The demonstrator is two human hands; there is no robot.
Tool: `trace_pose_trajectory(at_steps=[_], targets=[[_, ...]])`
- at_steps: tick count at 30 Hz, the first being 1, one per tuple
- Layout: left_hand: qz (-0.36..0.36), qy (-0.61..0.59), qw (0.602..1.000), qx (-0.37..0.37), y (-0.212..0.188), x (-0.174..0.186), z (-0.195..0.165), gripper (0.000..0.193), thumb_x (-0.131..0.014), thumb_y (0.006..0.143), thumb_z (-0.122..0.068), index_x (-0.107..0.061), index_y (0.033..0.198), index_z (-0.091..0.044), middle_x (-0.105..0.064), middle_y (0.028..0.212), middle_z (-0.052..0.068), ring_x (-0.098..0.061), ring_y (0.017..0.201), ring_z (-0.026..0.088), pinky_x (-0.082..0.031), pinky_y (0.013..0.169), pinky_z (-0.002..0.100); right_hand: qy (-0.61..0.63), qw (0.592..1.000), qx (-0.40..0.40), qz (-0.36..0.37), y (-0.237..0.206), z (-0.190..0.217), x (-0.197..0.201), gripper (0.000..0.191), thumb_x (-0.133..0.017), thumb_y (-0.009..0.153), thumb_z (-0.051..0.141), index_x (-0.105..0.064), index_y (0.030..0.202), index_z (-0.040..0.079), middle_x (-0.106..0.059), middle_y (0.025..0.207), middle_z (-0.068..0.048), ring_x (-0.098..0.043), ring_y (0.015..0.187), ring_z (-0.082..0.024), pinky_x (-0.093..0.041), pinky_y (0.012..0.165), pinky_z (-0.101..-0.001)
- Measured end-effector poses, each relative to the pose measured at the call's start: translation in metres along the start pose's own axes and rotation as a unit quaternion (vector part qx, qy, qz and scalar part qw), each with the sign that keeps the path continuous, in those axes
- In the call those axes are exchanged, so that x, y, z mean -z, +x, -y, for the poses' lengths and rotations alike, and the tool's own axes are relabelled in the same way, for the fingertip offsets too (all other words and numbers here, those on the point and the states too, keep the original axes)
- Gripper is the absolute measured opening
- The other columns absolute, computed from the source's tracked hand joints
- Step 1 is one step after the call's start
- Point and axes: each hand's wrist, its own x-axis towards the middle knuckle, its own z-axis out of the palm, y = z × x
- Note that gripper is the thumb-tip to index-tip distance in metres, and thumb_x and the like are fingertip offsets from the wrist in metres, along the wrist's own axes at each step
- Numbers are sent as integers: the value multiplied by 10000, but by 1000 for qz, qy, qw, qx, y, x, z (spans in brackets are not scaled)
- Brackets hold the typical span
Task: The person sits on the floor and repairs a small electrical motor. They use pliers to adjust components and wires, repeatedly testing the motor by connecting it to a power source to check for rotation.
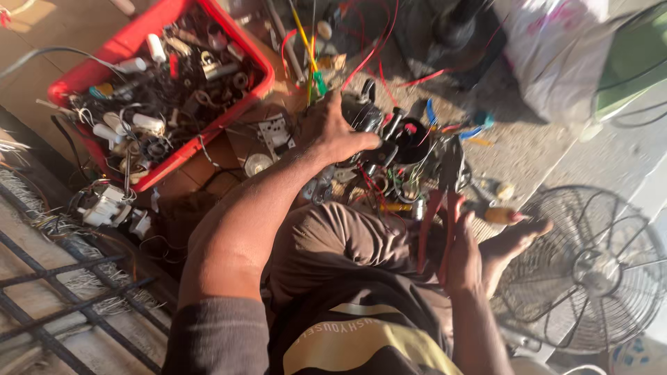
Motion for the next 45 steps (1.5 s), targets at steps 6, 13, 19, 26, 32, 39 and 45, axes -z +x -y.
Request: trace_pose_trajectory(at_steps=[6, 13, 19, 26, 32, 39, 45], targets=[[-55, -177, 982, 26, -12, 22, 12, 917, -873, 654, -287, -478, 1364, 137, -730, 1259, 224, -691, 1128, 321, -522, 1003, 407, 78, 968, 219, -91, -17, 5, 3, 949, -668, 1004, 33, -8, 1649, 256, -364, 1414, -108, -493, 1200, -214, -455, 1058, -401], [-71, -583, 809, -21, -94, 53, 101, 648, -821, 806, -284, -638, 1286, 111, -734, 1208, 222, -707, 1032, 314, -582, 881, 408, -50, 960, 253, -111, -13, -12, 24, 820, -736, 1040, 65, -108, 1566, 18, -345, 1392, -138, -497, 1223, -206, -521, 998, -351], [-165, -572, 803, -33, -142, 51, 144, 589, -808, 827, -253, -631, 1269, 93, -720, 1211, 216, -703, 1039, 309, -580, 893, 398, 14, 965, -24, 262, -16, -14, 22, 678, -440, 1062, 515, -527, 1394, -70, -668, 1123, -189, -680, 907, -251, -569, 762, -359], [-172, -543, 820, -50, -155, 43, 149, 520, -791, 851, -216, -622, 1250, 71, -704, 1213, 209, -698, 1048, 304, -579, 908, 388, -216, 934, 12, 285, -33, 14, -17, 676, -435, 1043, 448, -476, 1513, -36, -687, 1198, -141, -639, 1008, -164, -532, 842, -307], [-133, -498, 855, -60, -154, 29, 127, 463, -778, 871, -185, -614, 1233, 53, -691, 1215, 203, -694, 1056, 300, -578, 921, 379, -152, 930, 119, 311, -53, 46, -60, 602, -479, 1093, 357, -436, 1552, -31, -691, 1190, -116, -658, 967, -148, -551, 844, -281], [-132, -470, 869, -80, -160, 37, 110, 398, -761, 895, -148, -605, 1214, 31, -675, 1217, 196, -689, 1065, 294, -576, 936, 368, -106, 963, -43, 245, -62, 70, -77, 570, -488, 1069, 301, -463, 1546, -8, -661, 1102, -116, -625, 917, -166, -525, 785, -314], [-150, -455, 871, -110, -166, 38, 105, 344, -748, 916, -117, -597, 1197, 13, -661, 1219, 190, -685, 1073, 290, -575, 949, 359, -367, 842, 297, 260, -57, 76, -89, 513, -369, 1064, 375, -501, 1448, 62, -700, 1130, -158, -658, 1022, -240, -513, 899, -356]])
